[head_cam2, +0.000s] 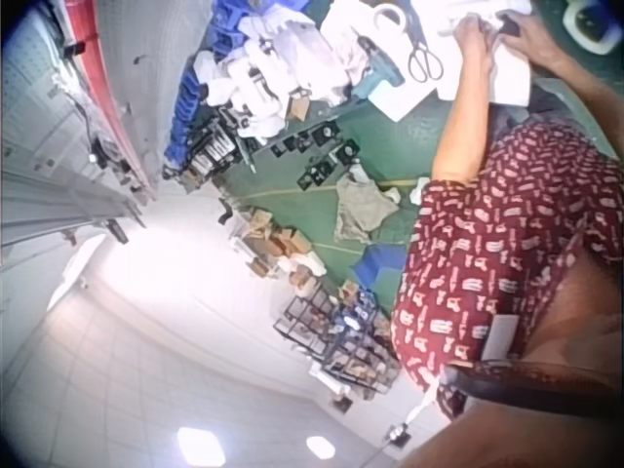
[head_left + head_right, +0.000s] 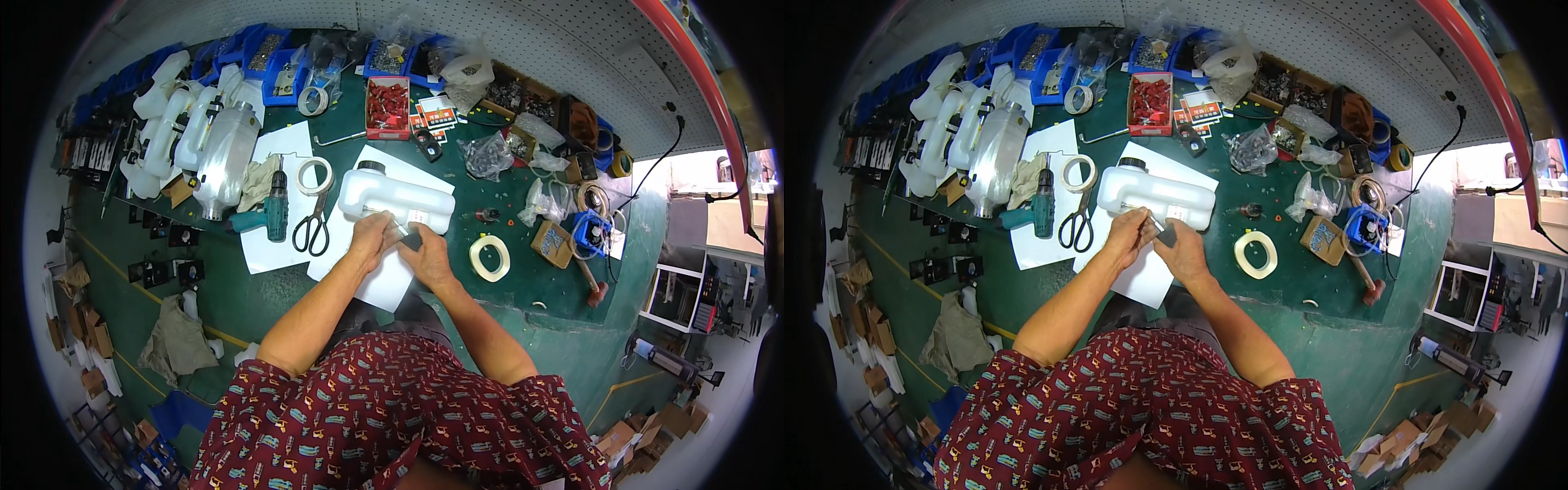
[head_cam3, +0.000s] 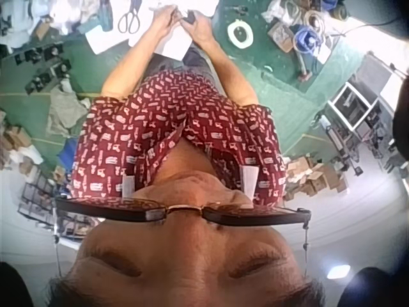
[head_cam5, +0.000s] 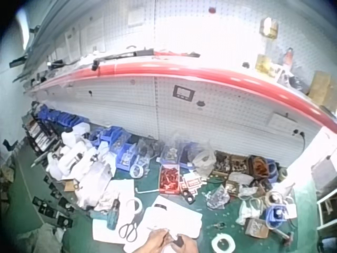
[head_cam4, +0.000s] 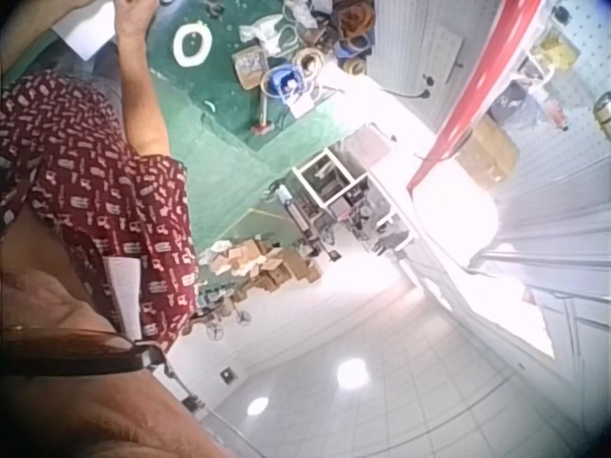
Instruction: The person assembles a white plastic container by attaching a black cap and securing it with tape. They use scissors to cut tape and a hammer to tap the cap into place. The person handles multiple containers and components on a cluttered workbench.
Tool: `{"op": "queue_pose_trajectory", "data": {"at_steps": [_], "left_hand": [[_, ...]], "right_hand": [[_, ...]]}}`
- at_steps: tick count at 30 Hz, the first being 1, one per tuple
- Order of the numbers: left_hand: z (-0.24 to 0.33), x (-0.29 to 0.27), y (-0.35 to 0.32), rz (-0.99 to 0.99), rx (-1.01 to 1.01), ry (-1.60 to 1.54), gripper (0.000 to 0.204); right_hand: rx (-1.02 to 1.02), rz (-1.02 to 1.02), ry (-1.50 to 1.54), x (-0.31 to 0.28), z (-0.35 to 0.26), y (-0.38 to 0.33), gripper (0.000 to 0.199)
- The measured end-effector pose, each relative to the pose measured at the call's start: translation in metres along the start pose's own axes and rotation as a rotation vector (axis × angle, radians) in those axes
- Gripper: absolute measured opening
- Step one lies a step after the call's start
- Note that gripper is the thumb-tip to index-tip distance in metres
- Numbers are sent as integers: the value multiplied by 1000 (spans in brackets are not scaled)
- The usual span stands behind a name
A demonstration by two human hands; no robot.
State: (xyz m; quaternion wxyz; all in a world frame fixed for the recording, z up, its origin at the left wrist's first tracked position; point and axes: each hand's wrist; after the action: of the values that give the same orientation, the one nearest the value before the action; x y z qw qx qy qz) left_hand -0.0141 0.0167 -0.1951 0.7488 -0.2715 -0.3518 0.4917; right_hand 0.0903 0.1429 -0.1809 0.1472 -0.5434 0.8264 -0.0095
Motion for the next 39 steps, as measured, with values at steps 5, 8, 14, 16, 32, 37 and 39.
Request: {"op": "queue_pose_trajectory", "data": {"at_steps": [5,8,14,16,32,37,39], "left_hand": [[-5,0,3,2,39,-32,17],[-7,-1,4,8,54,-22,16],[-9,-4,7,-19,66,6,15],[-9,-4,7,-23,66,9,15],[-18,5,6,46,65,43,21],[-15,5,3,108,122,149,23],[-11,-1,-5,165,189,399,20]], "right_hand": [[-109,-1,-72,-2,-9,5,38],[-120,-60,-151,-8,-17,9,35],[-110,-59,-190,-9,-16,8,35],[-130,-62,-189,-9,-15,9,37],[-48,-104,-253,-1,-19,11,31],[-57,-55,-72,0,-10,11,35],[19,-63,-22,-2,-11,11,40]]}}
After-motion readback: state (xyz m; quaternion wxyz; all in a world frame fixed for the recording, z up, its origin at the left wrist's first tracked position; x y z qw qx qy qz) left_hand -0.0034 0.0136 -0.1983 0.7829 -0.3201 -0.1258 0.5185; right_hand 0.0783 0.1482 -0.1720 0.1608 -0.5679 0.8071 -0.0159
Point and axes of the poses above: each hand's wrist, its own y-axis towards the middle knuckle, its own x-axis out of the palm, z = x × y, and after that the axes turned 15 degrees about y, right-handed
